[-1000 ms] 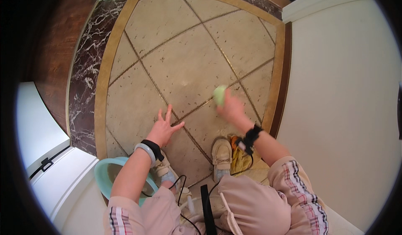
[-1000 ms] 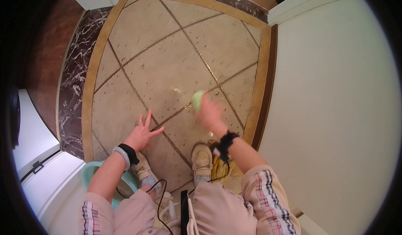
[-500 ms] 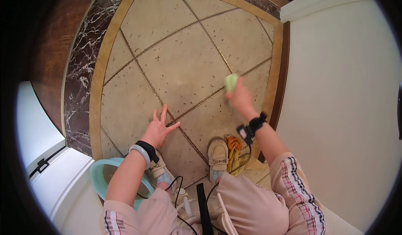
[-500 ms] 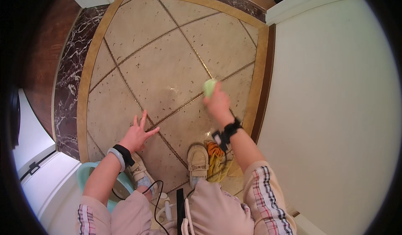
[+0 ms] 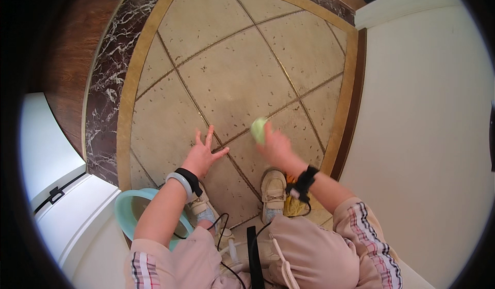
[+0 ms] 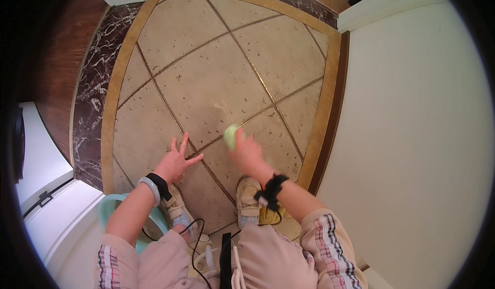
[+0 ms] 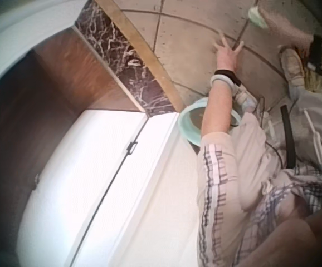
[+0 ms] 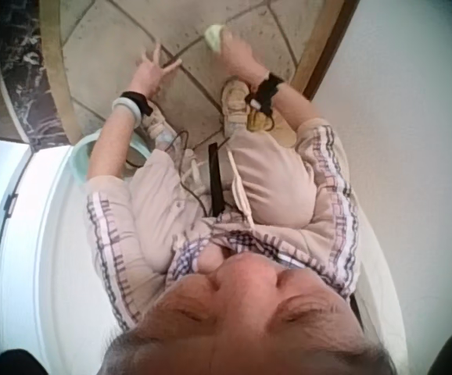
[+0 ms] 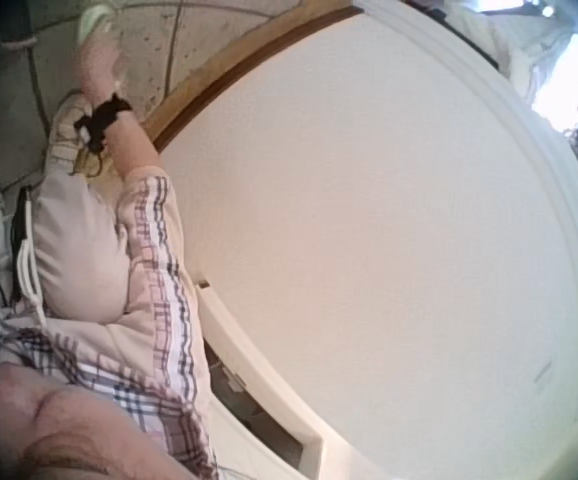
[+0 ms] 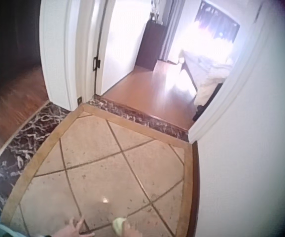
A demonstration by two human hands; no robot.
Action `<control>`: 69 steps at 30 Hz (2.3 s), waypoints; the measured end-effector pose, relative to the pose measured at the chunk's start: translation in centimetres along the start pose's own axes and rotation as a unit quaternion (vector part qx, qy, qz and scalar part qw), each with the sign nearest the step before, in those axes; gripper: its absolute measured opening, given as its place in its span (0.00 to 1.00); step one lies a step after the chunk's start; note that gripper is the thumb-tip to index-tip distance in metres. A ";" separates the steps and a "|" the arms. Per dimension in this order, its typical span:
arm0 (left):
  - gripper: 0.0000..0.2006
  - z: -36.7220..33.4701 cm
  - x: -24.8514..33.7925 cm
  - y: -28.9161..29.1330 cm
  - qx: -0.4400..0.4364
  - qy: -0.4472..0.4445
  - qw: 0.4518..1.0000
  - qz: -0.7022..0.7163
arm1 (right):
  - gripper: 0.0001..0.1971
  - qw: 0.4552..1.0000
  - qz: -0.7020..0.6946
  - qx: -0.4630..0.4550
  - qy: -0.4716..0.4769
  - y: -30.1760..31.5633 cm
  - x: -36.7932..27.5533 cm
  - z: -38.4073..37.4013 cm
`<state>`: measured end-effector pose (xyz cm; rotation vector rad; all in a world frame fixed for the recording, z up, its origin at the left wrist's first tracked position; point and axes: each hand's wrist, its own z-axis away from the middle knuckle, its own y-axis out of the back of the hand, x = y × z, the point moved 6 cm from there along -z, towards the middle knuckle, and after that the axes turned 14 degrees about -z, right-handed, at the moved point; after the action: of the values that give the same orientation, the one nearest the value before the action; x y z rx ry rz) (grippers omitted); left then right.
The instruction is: The person scrubs a tiled floor with a green sponge, then wrings a yellow cloth in a blue bucket of water and wipes the floor. The person repeats scrubbing and wiping motions across the same area.
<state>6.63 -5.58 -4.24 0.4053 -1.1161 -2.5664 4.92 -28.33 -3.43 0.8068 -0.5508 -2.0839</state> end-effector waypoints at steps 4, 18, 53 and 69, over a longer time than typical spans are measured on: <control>0.50 0.3 0.3 0.3 0.039 -0.010 0.999 0.015 | 0.39 0.991 -0.090 0.080 -0.062 3.7 2.3 -1.7; 0.48 0.6 -0.2 1.4 -0.045 -0.037 0.998 0.005 | 0.35 0.982 -0.089 0.163 -0.026 0.1 0.3 -0.3; 0.37 -0.6 0.6 0.5 -0.001 -0.064 0.995 -0.081 | 0.38 0.997 -0.014 0.049 0.060 -6.1 -5.3 2.8; 0.40 -0.6 0.9 -0.8 0.063 -0.052 0.996 -0.021 | 0.40 0.983 -0.103 0.133 -0.073 1.3 1.2 -1.2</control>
<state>5.93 -5.78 -5.27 0.3310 -1.3246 -2.5886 5.94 -30.15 -3.88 0.8990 -0.8722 -2.3029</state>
